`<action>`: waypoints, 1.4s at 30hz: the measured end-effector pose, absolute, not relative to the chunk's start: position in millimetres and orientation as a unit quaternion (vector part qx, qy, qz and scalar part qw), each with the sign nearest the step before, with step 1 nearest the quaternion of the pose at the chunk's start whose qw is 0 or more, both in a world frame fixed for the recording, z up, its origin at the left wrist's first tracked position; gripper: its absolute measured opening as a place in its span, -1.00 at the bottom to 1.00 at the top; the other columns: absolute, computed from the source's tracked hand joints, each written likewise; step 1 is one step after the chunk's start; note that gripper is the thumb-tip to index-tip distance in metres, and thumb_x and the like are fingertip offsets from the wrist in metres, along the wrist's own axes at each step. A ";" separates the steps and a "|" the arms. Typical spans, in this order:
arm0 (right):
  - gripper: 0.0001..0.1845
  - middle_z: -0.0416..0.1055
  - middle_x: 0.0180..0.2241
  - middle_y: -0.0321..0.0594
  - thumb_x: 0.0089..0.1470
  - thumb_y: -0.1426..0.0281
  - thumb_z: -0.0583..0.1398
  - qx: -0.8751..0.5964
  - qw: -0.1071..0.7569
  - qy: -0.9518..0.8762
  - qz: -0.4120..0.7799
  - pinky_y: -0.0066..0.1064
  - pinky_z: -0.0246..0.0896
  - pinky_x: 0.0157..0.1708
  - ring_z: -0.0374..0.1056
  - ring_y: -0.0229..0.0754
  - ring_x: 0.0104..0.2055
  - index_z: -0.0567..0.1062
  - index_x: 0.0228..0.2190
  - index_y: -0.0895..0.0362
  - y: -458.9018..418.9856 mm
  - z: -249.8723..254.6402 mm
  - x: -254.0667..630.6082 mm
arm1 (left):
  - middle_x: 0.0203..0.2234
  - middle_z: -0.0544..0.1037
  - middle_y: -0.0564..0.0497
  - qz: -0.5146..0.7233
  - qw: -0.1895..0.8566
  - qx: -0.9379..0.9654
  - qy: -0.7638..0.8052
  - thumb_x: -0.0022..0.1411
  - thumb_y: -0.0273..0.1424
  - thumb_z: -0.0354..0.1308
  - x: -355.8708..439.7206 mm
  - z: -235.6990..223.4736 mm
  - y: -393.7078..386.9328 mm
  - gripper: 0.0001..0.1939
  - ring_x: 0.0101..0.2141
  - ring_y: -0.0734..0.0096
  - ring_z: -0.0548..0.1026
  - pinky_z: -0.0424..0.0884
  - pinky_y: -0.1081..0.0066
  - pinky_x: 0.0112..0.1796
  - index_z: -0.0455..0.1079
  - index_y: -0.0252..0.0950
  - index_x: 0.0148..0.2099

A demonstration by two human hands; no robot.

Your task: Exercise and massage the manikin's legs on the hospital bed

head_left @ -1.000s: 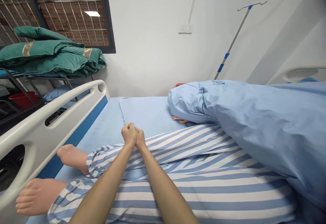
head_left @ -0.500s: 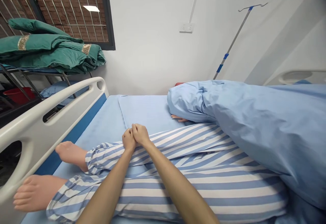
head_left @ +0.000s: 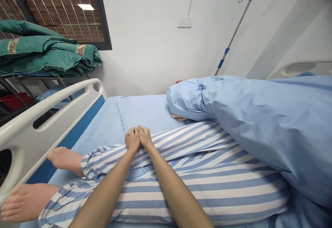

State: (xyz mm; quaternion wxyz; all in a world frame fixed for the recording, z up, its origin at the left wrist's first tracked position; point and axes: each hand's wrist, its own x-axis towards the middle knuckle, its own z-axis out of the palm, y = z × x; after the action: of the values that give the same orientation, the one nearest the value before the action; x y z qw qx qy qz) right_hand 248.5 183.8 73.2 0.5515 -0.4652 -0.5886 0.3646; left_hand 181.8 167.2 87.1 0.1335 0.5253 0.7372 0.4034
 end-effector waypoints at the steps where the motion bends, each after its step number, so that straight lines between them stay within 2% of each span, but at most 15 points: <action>1: -0.57 0.15 -0.69 -0.36 0.06 0.16 -0.07 -0.454 0.563 -0.568 0.392 -0.50 -0.06 -0.57 0.04 -0.33 -0.58 0.21 -0.69 0.14 185.1 73.7 250.4 | -0.63 0.39 0.02 0.428 0.146 0.515 0.728 0.12 -0.26 -0.14 187.2 89.6 170.2 -0.68 -0.53 0.45 0.28 0.10 0.45 -0.48 0.17 -0.25 -0.61; 5: -0.61 0.09 -0.69 -0.39 0.02 0.16 -0.02 -0.433 0.583 -0.528 0.440 -0.51 -0.06 -0.58 0.00 -0.34 -0.58 0.18 -0.68 0.13 188.7 72.5 255.6 | -0.72 0.24 0.11 0.521 0.194 0.436 0.707 0.09 -0.32 -0.17 203.8 89.2 180.9 -0.71 -0.60 0.53 0.19 0.09 0.49 -0.54 0.09 -0.25 -0.63; 9: -0.61 0.01 -0.70 -0.41 0.01 0.18 0.00 -0.433 0.599 -0.509 0.441 -0.50 -0.07 -0.59 -0.05 -0.36 -0.59 0.11 -0.70 0.12 189.6 70.4 255.5 | -0.74 0.20 0.13 0.526 0.197 0.430 0.707 0.08 -0.31 -0.14 207.0 79.0 180.8 -0.71 -0.60 0.53 0.15 0.08 0.48 -0.52 0.05 -0.25 -0.64; 12: -0.61 0.04 -0.69 -0.41 0.02 0.17 -0.01 -0.441 0.597 -0.510 0.435 -0.50 -0.05 -0.58 -0.03 -0.35 -0.59 0.12 -0.69 0.12 189.3 70.7 255.1 | -0.74 0.20 0.14 0.516 0.187 0.457 0.700 0.09 -0.29 -0.10 204.7 75.8 177.3 -0.68 -0.60 0.53 0.14 0.07 0.47 -0.50 0.03 -0.25 -0.65; 15: -0.59 0.08 -0.71 -0.39 0.04 0.17 -0.04 -0.483 0.562 -0.549 0.387 -0.50 -0.07 -0.58 0.01 -0.34 -0.59 0.15 -0.70 0.12 188.6 75.6 260.0 | -0.72 0.25 0.12 0.484 0.181 0.481 0.708 0.14 -0.27 -0.13 204.2 76.3 174.4 -0.66 -0.59 0.52 0.17 0.07 0.47 -0.49 0.05 -0.25 -0.64; 20: -0.56 0.16 -0.70 -0.35 0.11 0.23 -0.08 -0.512 0.468 -0.684 0.226 -0.46 -0.14 -0.54 0.02 -0.33 -0.59 0.24 -0.71 0.14 188.7 87.6 280.6 | -0.66 0.34 0.06 0.426 0.160 0.522 0.722 0.18 -0.28 -0.18 209.1 75.9 171.7 -0.66 -0.57 0.49 0.20 0.02 0.45 -0.51 0.11 -0.25 -0.60; 24: -0.56 0.26 -0.65 -0.29 0.14 0.27 -0.09 -0.528 0.440 -0.697 0.202 -0.46 -0.12 -0.51 0.07 -0.32 -0.56 0.31 -0.67 0.14 189.0 80.7 291.1 | -0.62 0.39 0.03 0.402 0.145 0.536 0.728 0.16 -0.30 -0.16 211.3 75.3 171.7 -0.68 -0.55 0.47 0.24 0.04 0.45 -0.49 0.14 -0.25 -0.60; 27: -0.54 0.25 -0.66 -0.31 0.14 0.25 -0.10 -0.525 0.454 -0.683 0.229 -0.47 -0.11 -0.52 0.07 -0.32 -0.56 0.31 -0.67 0.14 189.2 71.8 293.4 | -0.60 0.41 0.02 0.400 0.137 0.541 0.728 0.15 -0.30 -0.16 211.4 76.4 171.5 -0.68 -0.53 0.46 0.26 0.07 0.45 -0.47 0.16 -0.25 -0.60; 32: -0.54 0.10 -0.71 -0.38 0.10 0.18 -0.09 -0.477 0.520 -0.637 0.312 -0.50 -0.11 -0.56 0.01 -0.34 -0.59 0.20 -0.72 0.13 193.0 71.6 298.7 | -0.65 0.37 0.05 0.416 0.174 0.537 0.713 0.11 -0.30 -0.12 218.8 83.5 179.6 -0.69 -0.55 0.47 0.23 0.06 0.44 -0.50 0.18 -0.26 -0.63; 36: -0.58 0.02 -0.74 -0.42 0.05 0.16 -0.05 -0.428 0.573 -0.550 0.431 -0.50 -0.08 -0.60 -0.03 -0.36 -0.64 0.14 -0.71 0.12 199.0 75.1 305.4 | -0.69 0.34 0.06 0.473 0.216 0.501 0.691 0.15 -0.31 -0.23 236.5 89.9 196.2 -0.65 -0.58 0.47 0.25 0.11 0.45 -0.50 0.24 -0.26 -0.58; 39: -0.61 -0.05 -0.75 -0.46 0.01 0.15 -0.02 -0.405 0.596 -0.470 0.510 -0.50 -0.12 -0.65 -0.11 -0.38 -0.69 0.09 -0.69 0.10 202.2 74.9 309.9 | -0.66 0.37 0.03 0.477 0.207 0.490 0.700 0.19 -0.29 -0.30 249.7 87.2 199.8 -0.60 -0.56 0.44 0.28 0.12 0.43 -0.48 0.27 -0.26 -0.53; 42: -0.61 -0.04 -0.74 -0.45 0.00 0.15 -0.01 -0.404 0.615 -0.441 0.514 -0.50 -0.09 -0.64 -0.11 -0.38 -0.68 0.07 -0.70 0.09 203.0 72.9 311.9 | -0.57 0.43 -0.02 0.457 0.167 0.507 0.711 0.21 -0.25 -0.30 256.3 79.9 193.0 -0.59 -0.49 0.39 0.32 0.12 0.42 -0.44 0.27 -0.24 -0.51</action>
State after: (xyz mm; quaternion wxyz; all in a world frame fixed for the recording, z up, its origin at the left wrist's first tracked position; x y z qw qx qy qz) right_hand 311.9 203.0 72.9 0.6147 -0.4044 -0.4407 0.5142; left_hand 256.3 193.0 79.9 0.1671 0.5075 0.7112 0.4569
